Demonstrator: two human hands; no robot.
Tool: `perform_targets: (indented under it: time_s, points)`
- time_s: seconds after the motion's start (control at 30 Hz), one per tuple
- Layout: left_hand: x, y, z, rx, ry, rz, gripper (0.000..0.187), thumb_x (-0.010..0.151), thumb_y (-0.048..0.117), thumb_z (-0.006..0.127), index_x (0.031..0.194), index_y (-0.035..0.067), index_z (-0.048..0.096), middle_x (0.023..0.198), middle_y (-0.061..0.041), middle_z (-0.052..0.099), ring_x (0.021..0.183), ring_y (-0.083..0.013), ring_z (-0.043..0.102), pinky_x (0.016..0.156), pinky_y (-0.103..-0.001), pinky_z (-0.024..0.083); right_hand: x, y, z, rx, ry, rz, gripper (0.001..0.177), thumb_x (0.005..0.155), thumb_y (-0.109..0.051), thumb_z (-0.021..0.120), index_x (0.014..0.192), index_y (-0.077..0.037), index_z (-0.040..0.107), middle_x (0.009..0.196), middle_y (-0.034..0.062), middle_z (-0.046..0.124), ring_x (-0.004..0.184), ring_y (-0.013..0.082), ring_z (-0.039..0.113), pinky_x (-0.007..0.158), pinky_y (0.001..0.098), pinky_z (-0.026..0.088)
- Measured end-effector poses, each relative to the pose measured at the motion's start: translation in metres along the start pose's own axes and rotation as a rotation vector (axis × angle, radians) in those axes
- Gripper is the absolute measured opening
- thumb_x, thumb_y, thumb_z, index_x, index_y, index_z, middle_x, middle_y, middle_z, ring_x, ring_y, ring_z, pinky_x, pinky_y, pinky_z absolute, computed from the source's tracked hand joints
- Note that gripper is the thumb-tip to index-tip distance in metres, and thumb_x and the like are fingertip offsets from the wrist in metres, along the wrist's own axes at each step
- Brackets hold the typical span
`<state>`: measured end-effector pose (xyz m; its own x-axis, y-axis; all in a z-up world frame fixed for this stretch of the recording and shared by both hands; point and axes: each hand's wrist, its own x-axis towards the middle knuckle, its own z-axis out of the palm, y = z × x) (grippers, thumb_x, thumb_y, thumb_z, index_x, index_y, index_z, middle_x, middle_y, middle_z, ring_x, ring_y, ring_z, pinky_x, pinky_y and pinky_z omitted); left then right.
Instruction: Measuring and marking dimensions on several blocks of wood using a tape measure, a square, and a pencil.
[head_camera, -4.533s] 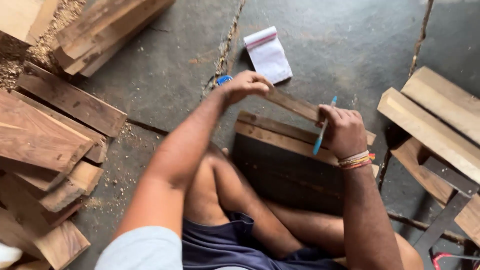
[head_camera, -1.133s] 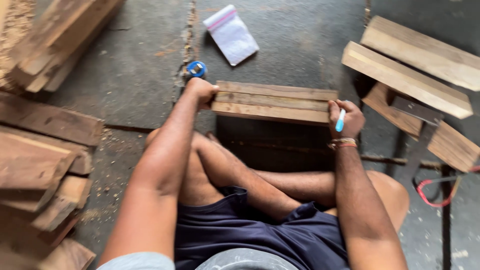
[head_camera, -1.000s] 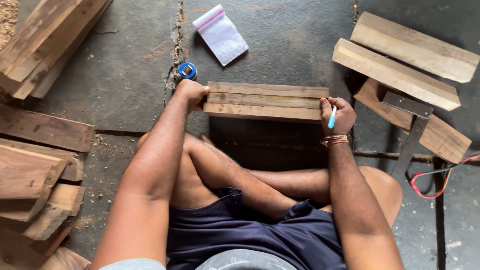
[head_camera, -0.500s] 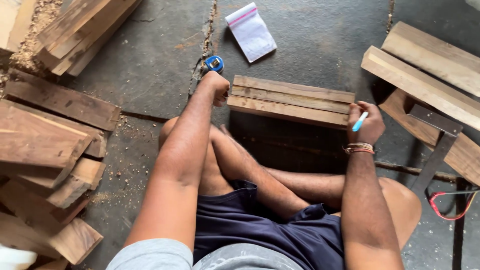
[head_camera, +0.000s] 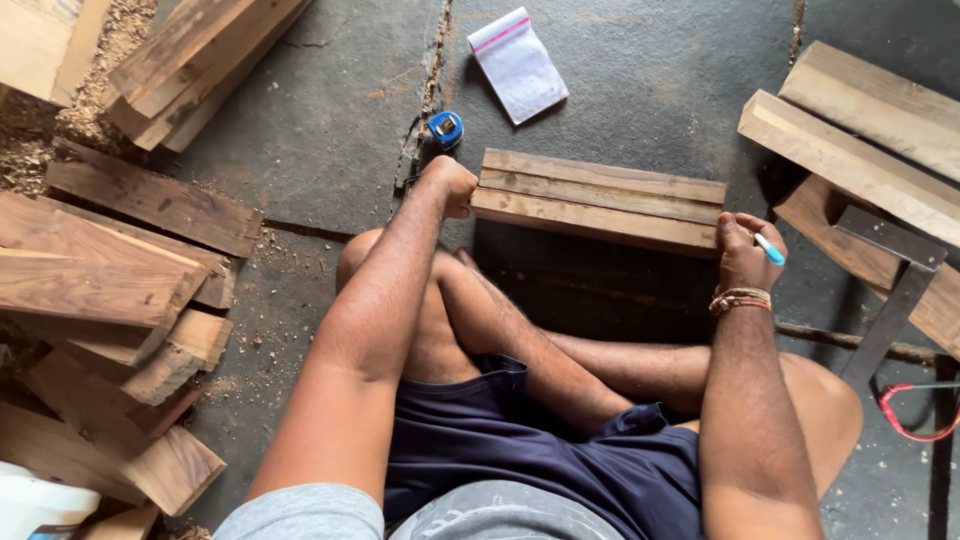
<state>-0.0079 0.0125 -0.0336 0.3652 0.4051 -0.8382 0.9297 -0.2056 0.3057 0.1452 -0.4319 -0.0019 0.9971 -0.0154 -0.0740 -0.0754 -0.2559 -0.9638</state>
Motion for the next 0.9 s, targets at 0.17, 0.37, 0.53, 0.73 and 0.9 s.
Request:
perform_targets:
  time_s: [0.17,0.37,0.53,0.73,0.9]
  points:
    - [0.042,-0.017,0.016,-0.090,-0.020,-0.005,0.010,0.093,0.019,0.062,0.096,0.018,0.072,0.096,0.012,0.074,0.073,-0.0051,0.065,0.068,-0.025,0.055,-0.001,-0.004,0.002,-0.028,0.015,0.010,0.026,0.090,-0.018,0.087,0.105,-0.003,0.073,0.097,0.0086,0.074,0.085,0.0139,0.067,0.076,0.0289,0.055]
    - [0.059,-0.021,0.024,-0.434,-0.030,0.038,0.008,0.093,0.008,0.069,0.095,0.000,0.069,0.089,-0.006,0.072,0.075,-0.0144,0.067,0.064,-0.033,0.059,-0.002,-0.008,-0.002,-0.168,0.054,-0.042,0.026,0.091,-0.019,0.089,0.103,-0.002,0.074,0.098,0.0080,0.075,0.087,0.0138,0.068,0.079,0.0302,0.056]
    - [-0.064,0.007,0.008,-0.525,0.100,0.093,0.011,0.092,0.006,0.066,0.095,-0.003,0.071,0.087,-0.015,0.075,0.075,-0.0211,0.075,0.061,-0.034,0.064,0.000,-0.006,-0.003,-0.168,0.054,-0.018,0.026,0.089,-0.019,0.088,0.104,-0.003,0.073,0.099,0.0083,0.075,0.089,0.0139,0.069,0.080,0.0300,0.058]
    - [-0.069,0.010,0.009,-0.510,0.104,0.072,0.013,0.094,0.008,0.066,0.097,-0.003,0.072,0.089,-0.015,0.076,0.074,-0.0203,0.075,0.059,-0.032,0.065,0.000,-0.007,-0.002,-0.157,0.056,0.003,0.027,0.089,-0.019,0.088,0.105,-0.003,0.073,0.101,0.0100,0.075,0.090,0.0155,0.069,0.082,0.0309,0.058]
    - [-0.086,0.016,0.005,-0.398,0.161,0.040,0.008,0.091,0.005,0.071,0.094,-0.002,0.075,0.089,-0.016,0.076,0.072,-0.0177,0.075,0.060,-0.029,0.066,-0.005,-0.017,-0.002,-0.201,0.061,0.037,0.027,0.090,-0.022,0.086,0.105,-0.005,0.072,0.107,0.0115,0.074,0.097,0.0180,0.070,0.085,0.0334,0.059]
